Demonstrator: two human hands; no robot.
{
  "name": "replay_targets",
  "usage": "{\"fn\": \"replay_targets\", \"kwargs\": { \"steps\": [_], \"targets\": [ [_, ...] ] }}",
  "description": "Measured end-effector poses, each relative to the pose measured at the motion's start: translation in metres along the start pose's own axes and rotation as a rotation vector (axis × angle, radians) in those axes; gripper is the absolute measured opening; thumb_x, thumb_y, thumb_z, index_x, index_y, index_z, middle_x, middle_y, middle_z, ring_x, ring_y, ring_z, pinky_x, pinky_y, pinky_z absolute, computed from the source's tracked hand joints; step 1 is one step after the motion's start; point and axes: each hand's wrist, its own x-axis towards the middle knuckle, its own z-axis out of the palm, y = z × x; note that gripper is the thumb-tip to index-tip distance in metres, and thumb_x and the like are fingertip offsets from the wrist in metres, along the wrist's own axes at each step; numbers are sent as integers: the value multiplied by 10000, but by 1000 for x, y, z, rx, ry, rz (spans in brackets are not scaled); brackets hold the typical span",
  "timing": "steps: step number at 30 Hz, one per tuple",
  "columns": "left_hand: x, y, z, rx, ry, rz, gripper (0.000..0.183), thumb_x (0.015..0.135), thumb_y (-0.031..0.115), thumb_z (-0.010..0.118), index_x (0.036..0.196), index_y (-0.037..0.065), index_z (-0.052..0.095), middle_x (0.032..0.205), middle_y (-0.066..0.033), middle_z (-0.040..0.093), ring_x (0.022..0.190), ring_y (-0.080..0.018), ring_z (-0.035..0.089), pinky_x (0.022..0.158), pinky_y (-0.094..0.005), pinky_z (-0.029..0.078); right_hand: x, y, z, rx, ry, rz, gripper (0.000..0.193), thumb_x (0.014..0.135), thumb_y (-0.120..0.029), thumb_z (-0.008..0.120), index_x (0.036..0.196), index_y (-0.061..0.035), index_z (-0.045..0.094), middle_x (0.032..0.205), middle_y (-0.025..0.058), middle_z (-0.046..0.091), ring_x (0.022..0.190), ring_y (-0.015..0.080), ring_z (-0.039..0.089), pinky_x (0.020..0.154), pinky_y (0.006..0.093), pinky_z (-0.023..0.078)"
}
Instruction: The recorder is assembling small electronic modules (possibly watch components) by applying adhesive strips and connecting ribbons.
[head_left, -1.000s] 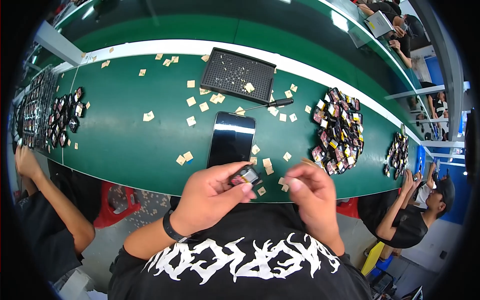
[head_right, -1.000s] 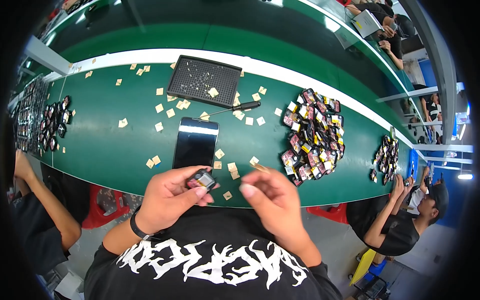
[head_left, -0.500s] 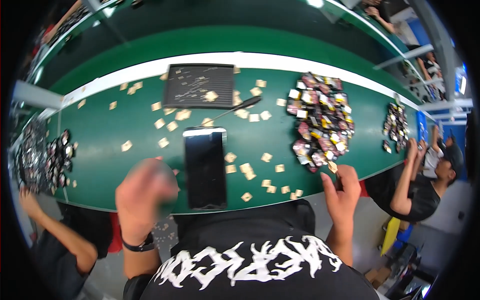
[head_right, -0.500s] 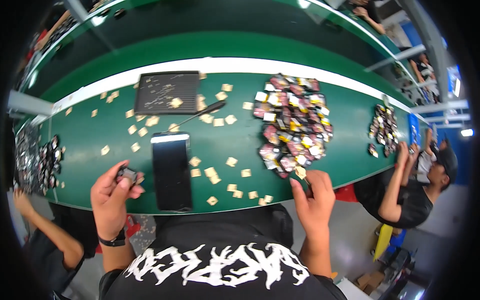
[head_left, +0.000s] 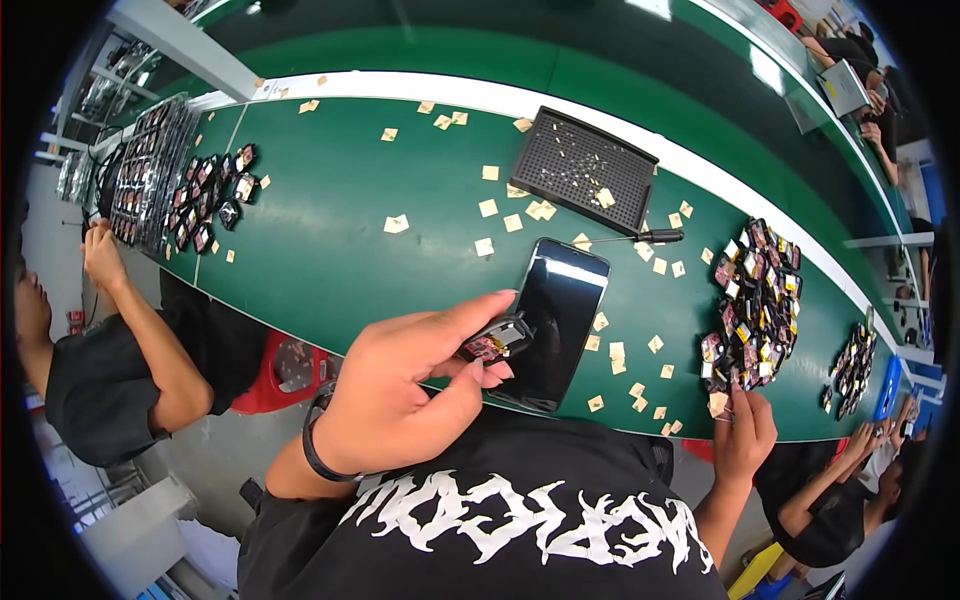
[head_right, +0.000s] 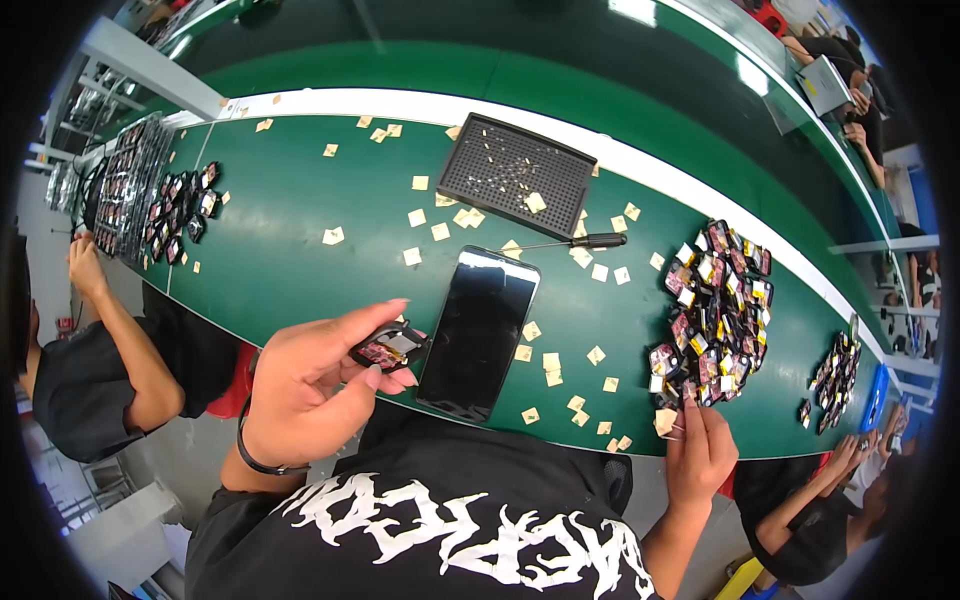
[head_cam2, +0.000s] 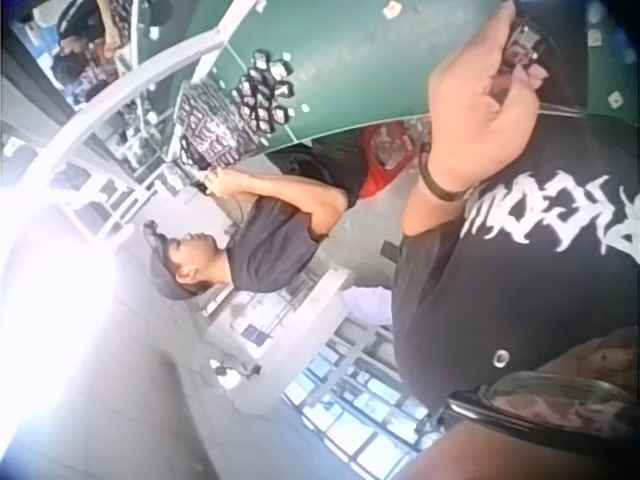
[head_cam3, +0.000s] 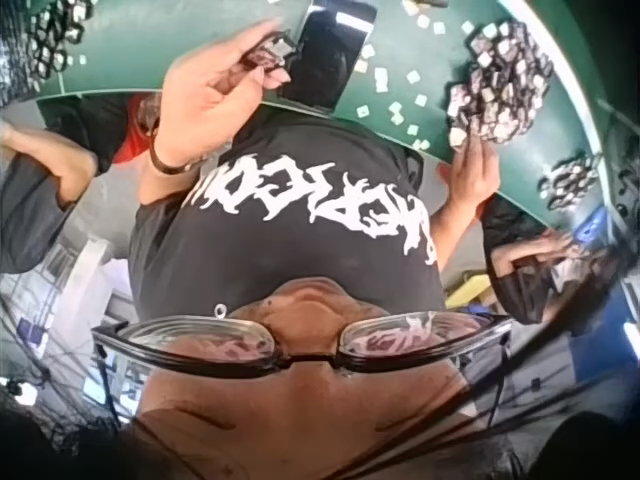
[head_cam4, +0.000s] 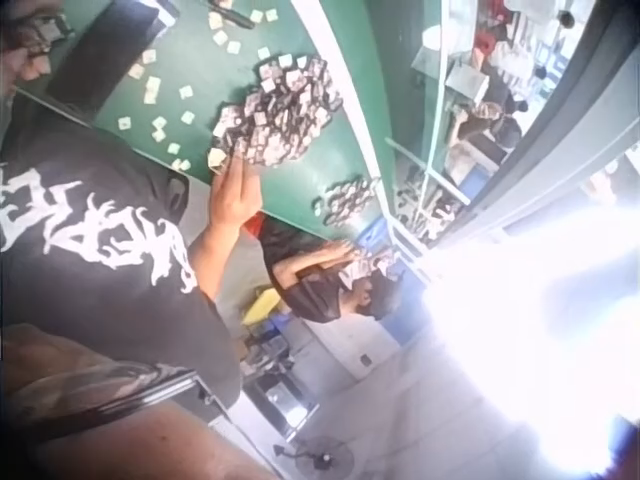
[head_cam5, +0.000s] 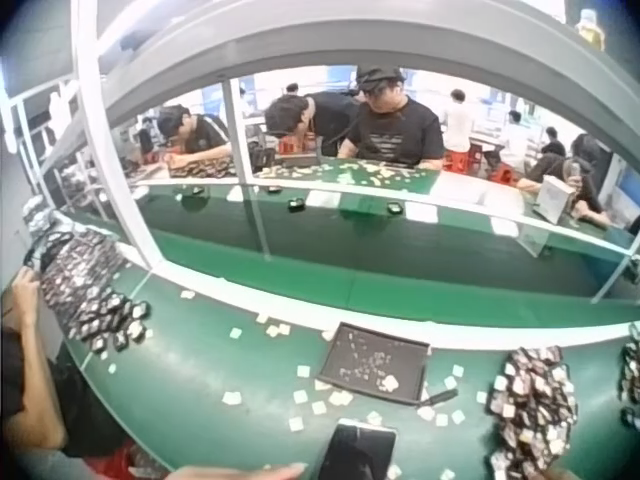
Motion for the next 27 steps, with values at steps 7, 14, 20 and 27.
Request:
{"fn": "replay_targets", "kwargs": {
  "steps": [7,14,20,27],
  "targets": [
    [0,-19,-10,-23,53,-32,514,880,-101,561,1391,-45,545,987,-155,668,920,-196,732,809,-284,584,5,-1,-15,133,49,24,335,696,67,761,1020,13,691,893,143,646,752,286,634,644,350,513],
    [4,-16,-17,137,101,-38,445,905,-105,590,1344,-35,598,1059,-114,684,870,-124,689,771,-250,554,13,-22,-24,276,44,79,259,738,56,749,984,26,672,882,156,622,749,272,596,659,338,477],
    [9,-38,-45,388,272,-32,320,924,-50,619,1240,-24,662,942,-102,638,745,-144,692,672,-241,535,17,-41,-26,314,64,21,238,740,8,774,954,21,670,840,150,610,723,286,591,638,354,474],
    [17,-89,-113,232,556,-163,280,940,-19,633,1211,-86,647,969,-96,682,738,-135,686,672,-248,567,36,-68,-22,353,51,-70,228,738,-99,810,923,-18,704,830,111,656,721,287,627,610,382,473]
  ]
}}
